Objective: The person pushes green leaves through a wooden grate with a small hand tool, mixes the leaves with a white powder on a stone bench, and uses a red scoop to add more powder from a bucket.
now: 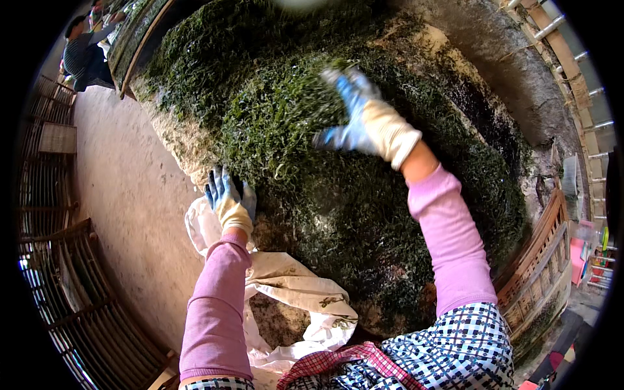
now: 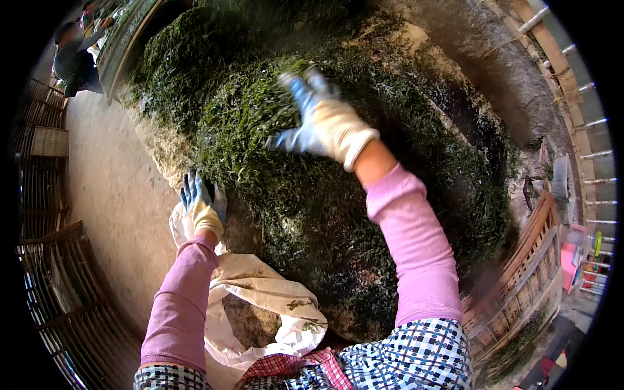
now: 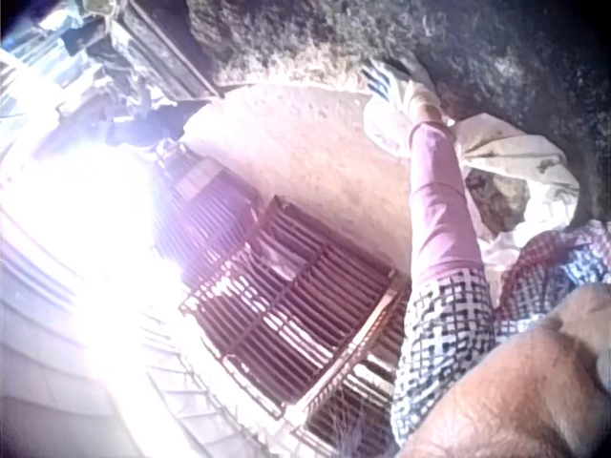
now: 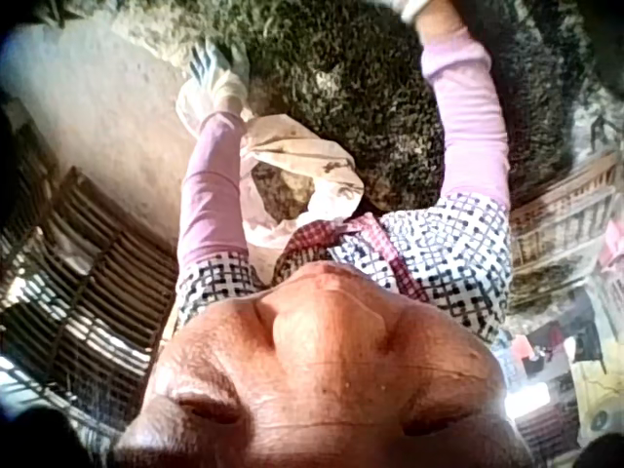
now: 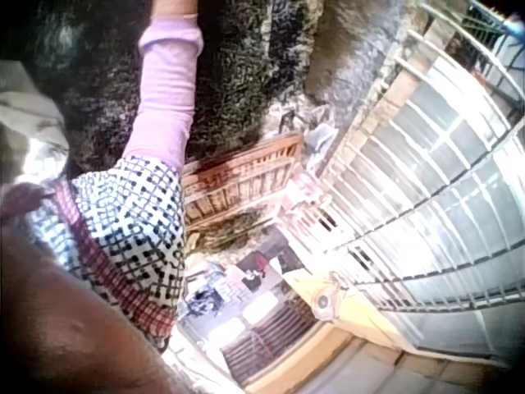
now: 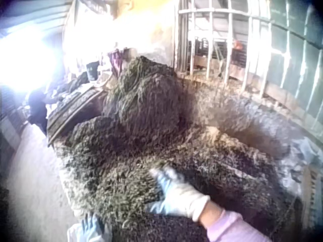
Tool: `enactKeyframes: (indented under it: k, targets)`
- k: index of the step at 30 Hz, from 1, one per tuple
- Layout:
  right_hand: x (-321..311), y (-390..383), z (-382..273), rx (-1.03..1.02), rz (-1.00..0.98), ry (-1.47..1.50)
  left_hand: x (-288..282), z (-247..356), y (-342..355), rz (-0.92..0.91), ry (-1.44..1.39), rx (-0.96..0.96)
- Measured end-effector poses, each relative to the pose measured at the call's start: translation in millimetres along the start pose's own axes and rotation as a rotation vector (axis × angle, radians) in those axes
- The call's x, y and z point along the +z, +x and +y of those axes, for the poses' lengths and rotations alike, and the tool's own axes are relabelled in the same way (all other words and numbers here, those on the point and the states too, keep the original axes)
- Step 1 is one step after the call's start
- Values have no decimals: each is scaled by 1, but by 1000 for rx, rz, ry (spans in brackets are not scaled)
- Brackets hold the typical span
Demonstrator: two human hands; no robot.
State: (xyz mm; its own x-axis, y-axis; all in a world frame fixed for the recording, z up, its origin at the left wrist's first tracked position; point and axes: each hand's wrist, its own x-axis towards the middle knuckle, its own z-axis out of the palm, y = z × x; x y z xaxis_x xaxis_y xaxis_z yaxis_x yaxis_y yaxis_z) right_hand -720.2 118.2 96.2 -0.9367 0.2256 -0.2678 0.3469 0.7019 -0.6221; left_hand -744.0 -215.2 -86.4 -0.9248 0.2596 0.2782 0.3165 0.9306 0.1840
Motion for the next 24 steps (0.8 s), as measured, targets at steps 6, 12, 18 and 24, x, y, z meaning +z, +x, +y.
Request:
enactKeyframes:
  k: [6, 12, 18, 24]
  targets:
    - [40, -33, -26, -49, -112, -742, -5, 2, 1, -10, -20, -21]
    - [23, 78, 70, 71, 314, 435, 2, 4, 4, 36, -36, -34]
    - [3, 23, 58, 342, 480, 1256, 0, 4, -2, 62, -60, -51]
    - [-9, -16, 67, -15, 197, 1664, -8, 5, -2, 78, -44, -43]
